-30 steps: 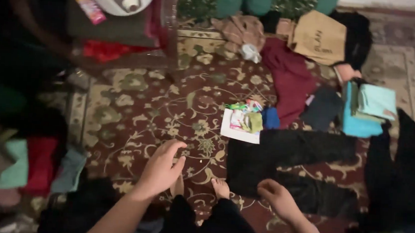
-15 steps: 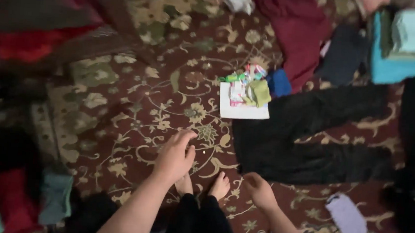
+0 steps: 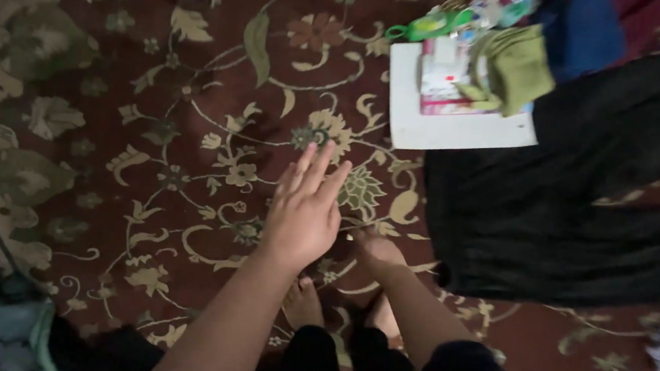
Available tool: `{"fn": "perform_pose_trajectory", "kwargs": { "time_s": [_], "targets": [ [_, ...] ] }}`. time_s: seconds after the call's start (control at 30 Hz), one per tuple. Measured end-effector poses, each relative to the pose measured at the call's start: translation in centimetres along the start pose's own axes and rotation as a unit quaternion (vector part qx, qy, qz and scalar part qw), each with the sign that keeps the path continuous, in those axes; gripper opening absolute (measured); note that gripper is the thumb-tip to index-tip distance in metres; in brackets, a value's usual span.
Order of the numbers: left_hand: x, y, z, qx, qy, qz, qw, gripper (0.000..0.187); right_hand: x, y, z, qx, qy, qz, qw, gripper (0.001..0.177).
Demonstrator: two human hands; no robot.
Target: The person folds clothes on a bed, picks up a small purse, and turns on a faucet in the bathroom.
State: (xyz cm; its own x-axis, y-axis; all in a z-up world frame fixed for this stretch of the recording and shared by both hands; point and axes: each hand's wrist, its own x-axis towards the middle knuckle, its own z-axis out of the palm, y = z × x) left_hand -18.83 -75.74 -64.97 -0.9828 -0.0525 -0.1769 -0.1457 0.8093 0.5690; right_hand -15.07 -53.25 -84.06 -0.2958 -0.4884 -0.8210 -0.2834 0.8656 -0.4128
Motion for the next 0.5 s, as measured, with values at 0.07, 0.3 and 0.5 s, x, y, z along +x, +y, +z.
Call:
{"fn": "perform_pose_trajectory", "kwargs": {
  "time_s": [0.07,0.3,0.5],
  "targets": [
    [-0.3,-2.0,2.4,-0.004,0.007,-0.009,1.0,0.054,0.6,-1.6,-0.5,-0.053,-0.022,-0.05,0.997,0.052],
    [-3.5,-3.5,3.6,-0.045,-0.028,-0.037,0.998,0.05,1.0,-1.6,0.1,-0.007,0.002,0.018,1.0,0.044],
    [-6.5,3.9,0.3,-0.071,-0.115,-0.086,0.987,0.052,-13.0,-4.9,-8.3,0.335,0.105,0.145,0.925,0.029]
  ]
}}
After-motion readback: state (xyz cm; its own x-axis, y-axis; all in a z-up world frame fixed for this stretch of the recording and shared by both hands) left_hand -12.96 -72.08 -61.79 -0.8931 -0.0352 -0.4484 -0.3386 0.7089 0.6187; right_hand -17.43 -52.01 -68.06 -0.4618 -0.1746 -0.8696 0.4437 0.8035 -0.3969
